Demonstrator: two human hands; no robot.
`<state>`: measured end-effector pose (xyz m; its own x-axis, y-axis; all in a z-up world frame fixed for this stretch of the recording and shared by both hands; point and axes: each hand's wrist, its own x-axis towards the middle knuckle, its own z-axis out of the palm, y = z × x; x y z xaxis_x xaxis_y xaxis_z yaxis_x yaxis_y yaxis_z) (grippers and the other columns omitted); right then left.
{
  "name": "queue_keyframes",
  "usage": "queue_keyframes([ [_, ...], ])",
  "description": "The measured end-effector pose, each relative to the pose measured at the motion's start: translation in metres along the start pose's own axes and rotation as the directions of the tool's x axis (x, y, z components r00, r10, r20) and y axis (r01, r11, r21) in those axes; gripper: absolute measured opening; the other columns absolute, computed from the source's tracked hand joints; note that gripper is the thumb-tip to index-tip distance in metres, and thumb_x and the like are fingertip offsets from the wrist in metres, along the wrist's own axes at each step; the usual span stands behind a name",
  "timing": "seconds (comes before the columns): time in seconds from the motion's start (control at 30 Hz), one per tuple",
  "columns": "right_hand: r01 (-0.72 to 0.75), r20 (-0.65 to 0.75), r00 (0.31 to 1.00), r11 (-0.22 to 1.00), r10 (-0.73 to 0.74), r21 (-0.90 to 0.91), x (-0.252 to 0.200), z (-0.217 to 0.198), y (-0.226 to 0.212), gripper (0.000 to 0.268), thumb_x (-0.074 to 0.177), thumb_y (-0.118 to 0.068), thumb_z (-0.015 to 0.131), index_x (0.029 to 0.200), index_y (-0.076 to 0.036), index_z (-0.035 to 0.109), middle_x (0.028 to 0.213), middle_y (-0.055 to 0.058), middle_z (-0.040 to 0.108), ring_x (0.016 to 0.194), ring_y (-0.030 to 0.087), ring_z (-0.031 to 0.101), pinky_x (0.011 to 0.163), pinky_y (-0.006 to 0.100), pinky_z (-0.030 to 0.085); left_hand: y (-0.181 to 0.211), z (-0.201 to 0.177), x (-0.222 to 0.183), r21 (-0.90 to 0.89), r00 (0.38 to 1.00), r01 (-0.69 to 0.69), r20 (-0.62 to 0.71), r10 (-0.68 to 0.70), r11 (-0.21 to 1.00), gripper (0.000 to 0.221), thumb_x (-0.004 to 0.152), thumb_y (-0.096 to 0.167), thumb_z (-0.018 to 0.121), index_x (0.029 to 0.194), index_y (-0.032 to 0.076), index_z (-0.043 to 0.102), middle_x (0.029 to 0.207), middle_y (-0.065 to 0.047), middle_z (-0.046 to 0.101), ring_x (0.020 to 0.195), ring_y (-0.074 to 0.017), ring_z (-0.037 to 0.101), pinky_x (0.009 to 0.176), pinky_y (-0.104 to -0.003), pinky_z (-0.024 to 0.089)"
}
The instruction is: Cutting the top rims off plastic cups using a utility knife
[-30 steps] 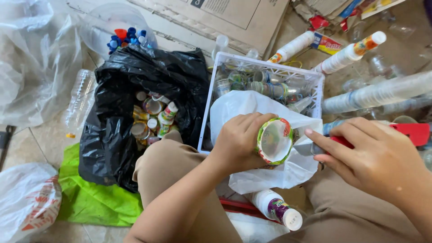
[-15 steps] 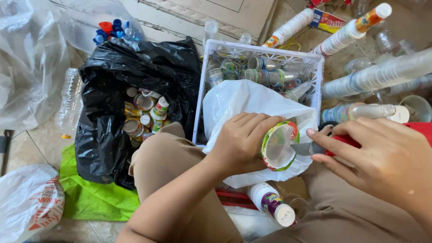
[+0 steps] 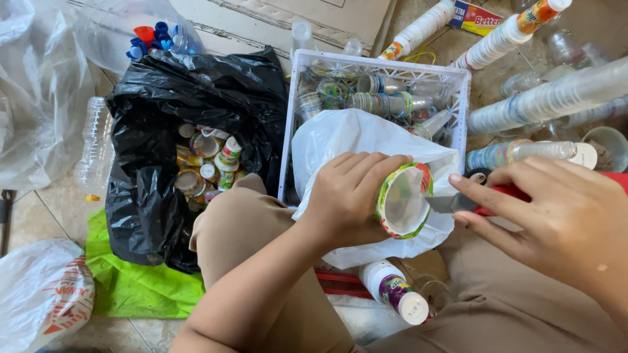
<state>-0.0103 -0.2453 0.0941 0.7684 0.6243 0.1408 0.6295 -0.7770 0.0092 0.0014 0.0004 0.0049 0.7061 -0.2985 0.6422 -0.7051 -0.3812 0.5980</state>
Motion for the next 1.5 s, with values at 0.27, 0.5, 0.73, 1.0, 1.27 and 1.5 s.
queue_keyframes([
  [0.27, 0.013, 0.003, 1.0, 1.0, -0.013, -0.007, 0.003, 0.001, -0.002, 0.033, 0.083, -0.032, 0.079, 0.113, -0.018, 0.08, 0.087, -0.002, 0.065, 0.069, 0.019, 0.056, 0.062, 0.034, 0.044, 0.002, 0.004, 0.001, -0.047, 1.0, 0.003, 0.001, -0.003, 0.999, 0.061, 0.068, 0.02, 0.086, 0.12, 0.001, 0.06, 0.101, -0.011, 0.069, 0.081, -0.0289, 0.067, 0.073, -0.039, 0.05],
  [0.5, 0.022, -0.022, 1.0, 1.0, -0.022, -0.014, 0.002, 0.003, -0.002, 0.031, 0.084, -0.032, 0.081, 0.111, -0.016, 0.08, 0.085, -0.001, 0.063, 0.066, 0.019, 0.053, 0.06, 0.034, 0.042, 0.002, 0.003, 0.0, -0.039, 1.0, 0.005, -0.006, -0.006, 0.999, 0.057, 0.07, 0.02, 0.084, 0.117, 0.0, 0.061, 0.099, -0.011, 0.068, 0.078, -0.0295, 0.065, 0.071, -0.039, 0.048],
  [0.73, 0.022, 0.004, 1.0, 0.999, -0.022, -0.027, 0.009, -0.001, -0.009, 0.033, 0.085, -0.033, 0.079, 0.114, -0.018, 0.08, 0.087, -0.002, 0.065, 0.061, 0.019, 0.051, 0.057, 0.033, 0.041, 0.003, 0.009, -0.003, -0.067, 1.0, 0.016, 0.015, -0.015, 0.998, 0.058, 0.067, 0.022, 0.086, 0.117, 0.002, 0.061, 0.099, -0.01, 0.069, 0.079, -0.0293, 0.067, 0.071, -0.038, 0.049],
  [1.0, 0.02, -0.026, 0.999, 1.0, -0.02, 0.009, 0.005, 0.0, -0.001, 0.03, 0.085, -0.031, 0.082, 0.11, -0.015, 0.081, 0.085, -0.001, 0.064, 0.064, 0.019, 0.052, 0.059, 0.033, 0.041, 0.003, 0.007, -0.003, -0.161, 0.998, 0.067, 0.017, -0.065, 0.985, 0.06, 0.066, 0.019, 0.084, 0.118, 0.003, 0.059, 0.102, -0.012, 0.071, 0.079, -0.0323, 0.068, 0.073, -0.04, 0.051],
  [1.27, -0.01, 0.016, 1.0, 0.998, 0.009, 0.067, 0.004, -0.002, 0.0, 0.03, 0.082, -0.033, 0.081, 0.107, -0.016, 0.08, 0.087, 0.0, 0.066, 0.066, 0.021, 0.057, 0.058, 0.036, 0.043, 0.004, 0.009, -0.003, -0.3, 0.995, 0.1, 0.039, -0.092, 0.949, 0.062, 0.063, 0.015, 0.085, 0.118, 0.002, 0.059, 0.105, -0.013, 0.073, 0.082, -0.032, 0.072, 0.075, -0.039, 0.056],
  [1.5, -0.011, -0.003, 1.0, 0.992, 0.011, 0.123, 0.003, -0.003, 0.002, 0.028, 0.081, -0.03, 0.082, 0.104, -0.014, 0.081, 0.084, 0.0, 0.066, 0.063, 0.019, 0.053, 0.055, 0.033, 0.04, 0.007, 0.007, -0.002, -0.405, 0.989, 0.146, 0.073, -0.127, 0.903, 0.055, 0.068, 0.012, 0.085, 0.117, 0.004, 0.061, 0.106, -0.01, 0.072, 0.08, -0.0272, 0.071, 0.074, -0.035, 0.056],
])
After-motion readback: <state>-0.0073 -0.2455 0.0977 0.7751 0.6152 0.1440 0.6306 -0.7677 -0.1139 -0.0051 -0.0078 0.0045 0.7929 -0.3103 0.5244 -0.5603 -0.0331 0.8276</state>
